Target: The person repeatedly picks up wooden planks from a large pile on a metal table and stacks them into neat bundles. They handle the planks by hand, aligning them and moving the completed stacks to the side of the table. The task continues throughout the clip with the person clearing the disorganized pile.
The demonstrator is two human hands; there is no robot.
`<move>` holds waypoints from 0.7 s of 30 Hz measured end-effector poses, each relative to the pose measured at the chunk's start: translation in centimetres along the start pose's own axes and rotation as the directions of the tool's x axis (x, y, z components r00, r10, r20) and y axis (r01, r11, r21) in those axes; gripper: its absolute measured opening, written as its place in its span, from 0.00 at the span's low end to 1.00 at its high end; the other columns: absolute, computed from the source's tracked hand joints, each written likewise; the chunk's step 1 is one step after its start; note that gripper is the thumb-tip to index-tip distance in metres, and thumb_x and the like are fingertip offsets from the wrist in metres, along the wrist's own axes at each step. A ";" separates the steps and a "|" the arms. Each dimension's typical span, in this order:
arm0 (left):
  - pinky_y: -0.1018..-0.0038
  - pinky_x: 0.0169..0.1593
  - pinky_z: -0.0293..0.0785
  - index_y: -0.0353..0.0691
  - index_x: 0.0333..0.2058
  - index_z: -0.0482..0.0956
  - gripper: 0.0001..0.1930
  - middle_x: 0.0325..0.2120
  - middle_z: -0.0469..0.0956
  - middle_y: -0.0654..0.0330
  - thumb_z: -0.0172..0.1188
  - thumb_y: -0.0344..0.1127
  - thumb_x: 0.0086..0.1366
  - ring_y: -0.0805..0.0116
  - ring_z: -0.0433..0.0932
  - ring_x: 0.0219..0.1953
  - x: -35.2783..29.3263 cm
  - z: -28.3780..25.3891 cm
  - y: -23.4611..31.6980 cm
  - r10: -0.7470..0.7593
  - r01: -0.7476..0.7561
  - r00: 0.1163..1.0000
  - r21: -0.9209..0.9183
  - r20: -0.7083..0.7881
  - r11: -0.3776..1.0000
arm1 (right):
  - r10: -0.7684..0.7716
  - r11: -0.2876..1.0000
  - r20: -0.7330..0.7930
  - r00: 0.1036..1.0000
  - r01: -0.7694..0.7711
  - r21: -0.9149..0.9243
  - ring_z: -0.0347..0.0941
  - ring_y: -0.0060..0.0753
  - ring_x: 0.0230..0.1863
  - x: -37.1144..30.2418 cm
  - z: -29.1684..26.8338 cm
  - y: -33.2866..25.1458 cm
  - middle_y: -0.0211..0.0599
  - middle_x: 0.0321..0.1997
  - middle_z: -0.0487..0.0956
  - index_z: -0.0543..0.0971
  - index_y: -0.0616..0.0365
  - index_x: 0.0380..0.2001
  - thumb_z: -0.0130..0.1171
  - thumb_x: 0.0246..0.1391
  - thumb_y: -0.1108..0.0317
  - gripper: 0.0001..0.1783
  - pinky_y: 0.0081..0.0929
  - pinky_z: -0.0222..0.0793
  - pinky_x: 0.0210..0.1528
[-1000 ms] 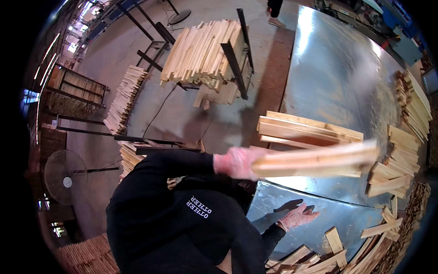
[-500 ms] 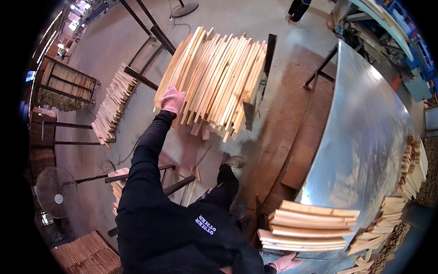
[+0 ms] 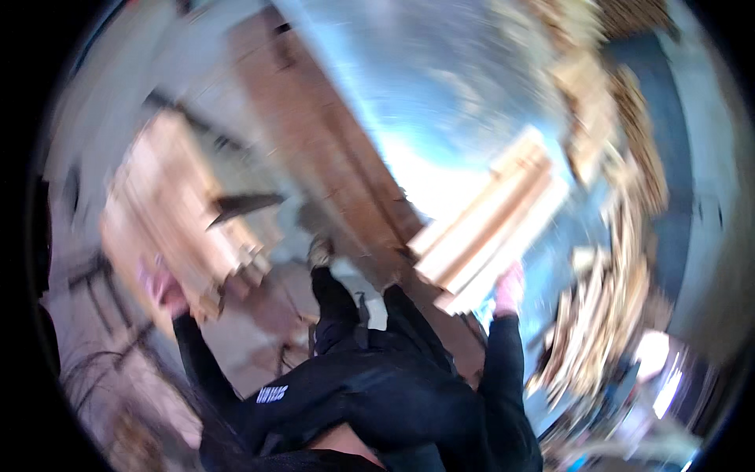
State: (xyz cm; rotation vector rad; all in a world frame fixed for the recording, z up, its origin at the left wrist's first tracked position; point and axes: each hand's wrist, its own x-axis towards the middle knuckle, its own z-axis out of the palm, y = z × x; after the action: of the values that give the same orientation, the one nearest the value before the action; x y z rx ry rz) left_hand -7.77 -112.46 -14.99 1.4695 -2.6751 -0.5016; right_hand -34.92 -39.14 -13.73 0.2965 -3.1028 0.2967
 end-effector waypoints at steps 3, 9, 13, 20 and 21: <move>0.63 0.60 0.72 0.30 0.61 0.69 0.28 0.55 0.76 0.50 0.58 0.45 0.71 0.59 0.74 0.57 -4.5 -1.5 16.1 0.323 -0.526 0.846 -0.560 -0.425 0.640 | 0.528 0.676 0.172 0.832 -0.534 0.507 0.73 0.43 0.58 2.0 -2.0 -4.0 0.47 0.56 0.79 0.72 0.66 0.60 0.45 0.71 0.54 0.27 0.30 0.65 0.63; 0.56 0.67 0.62 0.34 0.67 0.61 0.39 0.65 0.64 0.39 0.51 0.60 0.70 0.47 0.63 0.68 -14.4 12.4 52.9 0.793 -0.739 0.593 -0.297 0.140 0.605 | 0.546 0.744 0.154 0.824 -0.561 0.362 0.71 0.54 0.63 7.3 -4.9 -1.8 0.59 0.58 0.77 0.71 0.66 0.62 0.50 0.62 0.33 0.45 0.38 0.64 0.66; 0.53 0.66 0.62 0.36 0.68 0.57 0.41 0.66 0.63 0.39 0.48 0.64 0.70 0.45 0.63 0.67 -20.5 14.5 61.8 0.557 -0.521 0.688 -0.216 0.465 0.826 | 0.431 0.758 0.283 0.857 -0.514 0.401 0.75 0.60 0.56 9.2 -5.2 -0.9 0.61 0.52 0.78 0.72 0.63 0.61 0.53 0.61 0.39 0.39 0.46 0.69 0.59; 0.52 0.65 0.63 0.37 0.70 0.56 0.48 0.65 0.63 0.40 0.49 0.71 0.65 0.44 0.64 0.66 -27.6 13.6 64.9 0.555 -0.739 0.516 0.012 0.653 0.674 | 0.359 0.762 0.402 0.842 -0.513 0.395 0.78 0.60 0.49 8.6 -6.2 3.2 0.61 0.51 0.78 0.66 0.64 0.65 0.45 0.62 0.32 0.45 0.49 0.73 0.49; 0.55 0.65 0.64 0.37 0.69 0.57 0.48 0.61 0.67 0.42 0.51 0.71 0.64 0.46 0.66 0.65 -27.3 14.3 64.4 0.587 -0.746 0.525 0.001 0.616 0.666 | 0.327 0.768 0.466 0.822 -0.519 0.376 0.79 0.58 0.47 9.2 -7.8 3.0 0.60 0.48 0.80 0.65 0.67 0.65 0.45 0.62 0.33 0.46 0.47 0.74 0.48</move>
State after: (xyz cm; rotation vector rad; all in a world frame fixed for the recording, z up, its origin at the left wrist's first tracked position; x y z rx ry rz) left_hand -48.02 -54.16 -5.89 0.1164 -3.5708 -0.5818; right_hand -44.55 -36.52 -6.35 -0.4479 -3.3742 1.1849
